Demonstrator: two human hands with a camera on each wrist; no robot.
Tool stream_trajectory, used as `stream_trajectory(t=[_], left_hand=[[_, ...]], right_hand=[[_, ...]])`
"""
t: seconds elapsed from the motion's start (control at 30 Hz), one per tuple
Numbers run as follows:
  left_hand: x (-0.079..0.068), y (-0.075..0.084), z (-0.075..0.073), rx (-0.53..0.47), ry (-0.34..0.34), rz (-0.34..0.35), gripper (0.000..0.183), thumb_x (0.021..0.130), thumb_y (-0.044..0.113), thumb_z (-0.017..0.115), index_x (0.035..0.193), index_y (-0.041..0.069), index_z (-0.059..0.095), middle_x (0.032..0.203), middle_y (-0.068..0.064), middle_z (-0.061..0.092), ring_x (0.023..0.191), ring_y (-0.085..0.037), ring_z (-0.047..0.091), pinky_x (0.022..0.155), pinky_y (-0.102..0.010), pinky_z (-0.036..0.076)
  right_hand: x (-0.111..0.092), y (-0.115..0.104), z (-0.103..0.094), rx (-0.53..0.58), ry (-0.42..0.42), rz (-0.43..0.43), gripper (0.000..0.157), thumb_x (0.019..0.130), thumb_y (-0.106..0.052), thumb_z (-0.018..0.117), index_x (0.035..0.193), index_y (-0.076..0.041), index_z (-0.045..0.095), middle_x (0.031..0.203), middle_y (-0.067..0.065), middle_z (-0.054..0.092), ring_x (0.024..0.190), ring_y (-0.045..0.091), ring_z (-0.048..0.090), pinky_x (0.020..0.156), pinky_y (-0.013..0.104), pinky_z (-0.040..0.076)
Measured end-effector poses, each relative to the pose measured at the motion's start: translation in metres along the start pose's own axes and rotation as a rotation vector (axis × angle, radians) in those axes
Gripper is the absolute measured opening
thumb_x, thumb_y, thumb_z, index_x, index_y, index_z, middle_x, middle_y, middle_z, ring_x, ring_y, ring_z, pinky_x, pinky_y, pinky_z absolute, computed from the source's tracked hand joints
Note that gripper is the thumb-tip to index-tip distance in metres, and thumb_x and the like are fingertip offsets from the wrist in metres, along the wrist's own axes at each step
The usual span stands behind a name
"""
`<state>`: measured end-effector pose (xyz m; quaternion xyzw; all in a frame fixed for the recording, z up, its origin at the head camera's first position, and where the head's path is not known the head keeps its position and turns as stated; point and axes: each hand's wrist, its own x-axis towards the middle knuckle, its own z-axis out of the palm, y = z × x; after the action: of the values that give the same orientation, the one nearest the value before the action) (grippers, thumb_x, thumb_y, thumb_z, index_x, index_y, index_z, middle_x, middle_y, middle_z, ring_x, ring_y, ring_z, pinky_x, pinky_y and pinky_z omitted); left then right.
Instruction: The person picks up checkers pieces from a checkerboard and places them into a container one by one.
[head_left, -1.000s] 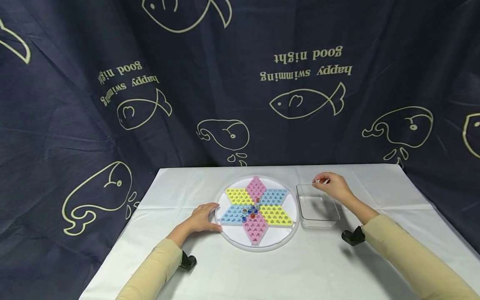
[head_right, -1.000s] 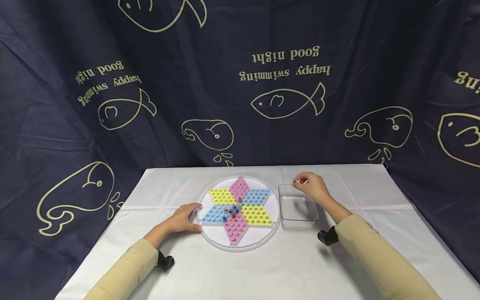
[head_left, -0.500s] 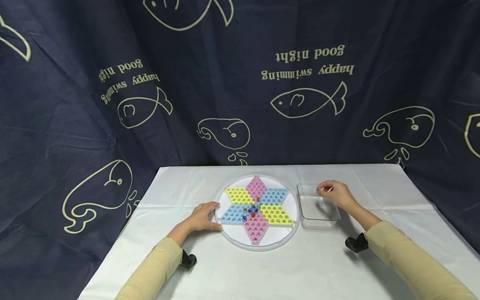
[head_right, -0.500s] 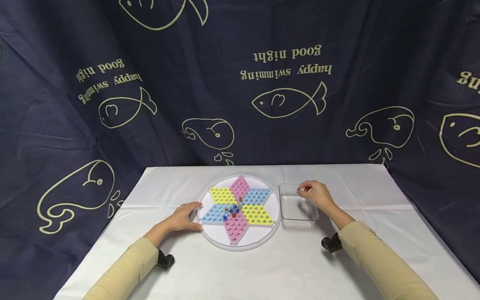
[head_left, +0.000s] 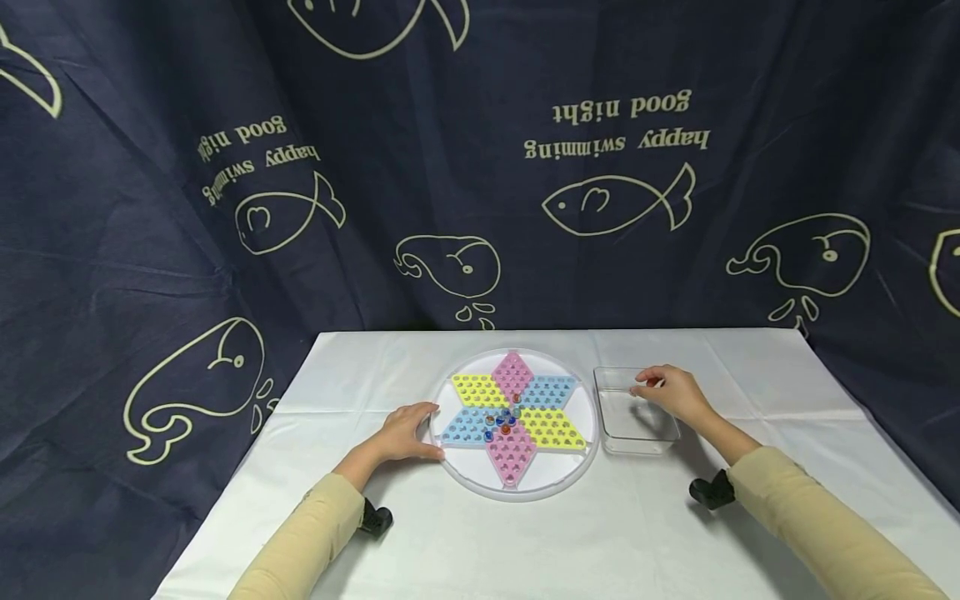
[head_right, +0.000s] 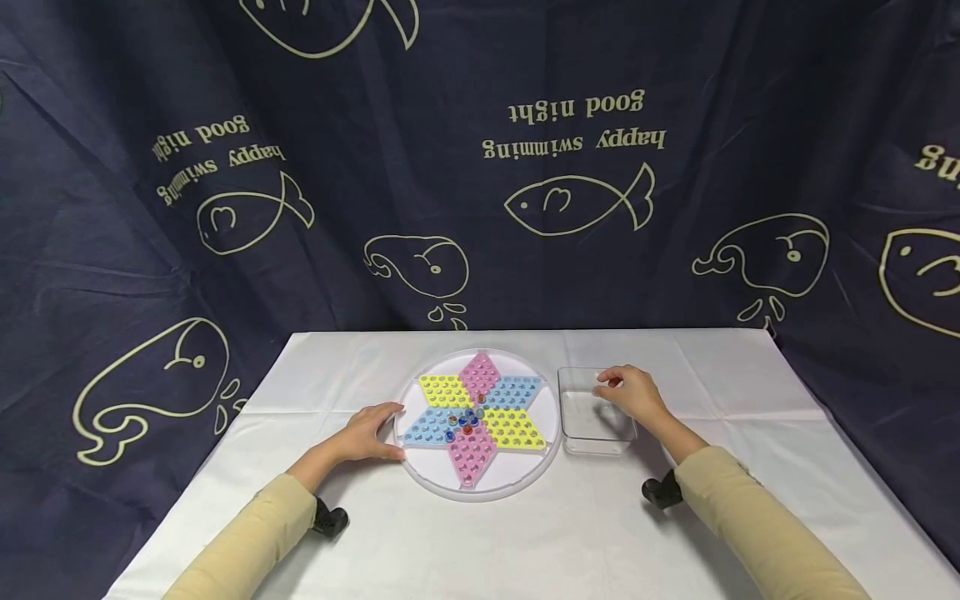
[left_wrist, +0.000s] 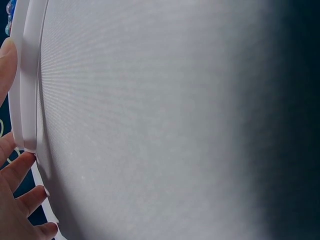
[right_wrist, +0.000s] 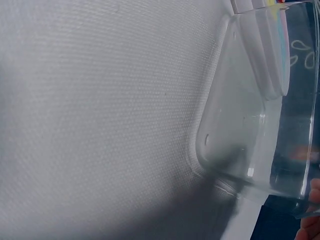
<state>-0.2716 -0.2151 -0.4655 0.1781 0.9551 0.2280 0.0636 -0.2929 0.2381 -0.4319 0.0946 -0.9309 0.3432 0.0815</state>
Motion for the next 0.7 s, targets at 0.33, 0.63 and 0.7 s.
stream_trajectory(t=[0.33, 0.63, 0.7], left_hand=[[0.0, 0.0, 0.001, 0.006, 0.004, 0.012, 0.088, 0.066, 0.043, 0.079, 0.135, 0.003, 0.04, 0.14, -0.017, 0.04, 0.127, -0.037, 0.034, 0.106, -0.053, 0.024], [-0.001, 0.002, -0.001, 0.012, -0.001, 0.001, 0.089, 0.066, 0.043, 0.078, 0.135, 0.003, 0.04, 0.14, -0.017, 0.04, 0.127, -0.036, 0.034, 0.106, -0.054, 0.024], [-0.001, 0.003, -0.002, 0.01, -0.003, 0.003, 0.088, 0.066, 0.043, 0.078, 0.135, 0.003, 0.04, 0.14, -0.017, 0.04, 0.127, -0.037, 0.034, 0.106, -0.054, 0.024]], right_hand=[[0.0, -0.001, -0.002, 0.018, 0.004, 0.007, 0.029, 0.082, -0.018, 0.067, 0.099, 0.006, 0.064, 0.081, 0.009, 0.058, 0.068, 0.016, 0.05, 0.055, 0.025, 0.041], [0.007, -0.015, 0.0, 0.092, 0.037, -0.04, 0.04, 0.082, -0.028, 0.067, 0.103, 0.005, 0.063, 0.084, 0.012, 0.06, 0.071, 0.02, 0.052, 0.054, 0.024, 0.042], [0.01, -0.023, 0.002, 0.095, 0.024, -0.021, 0.039, 0.082, -0.024, 0.067, 0.106, 0.006, 0.062, 0.088, 0.015, 0.061, 0.075, 0.023, 0.053, 0.056, 0.026, 0.044]])
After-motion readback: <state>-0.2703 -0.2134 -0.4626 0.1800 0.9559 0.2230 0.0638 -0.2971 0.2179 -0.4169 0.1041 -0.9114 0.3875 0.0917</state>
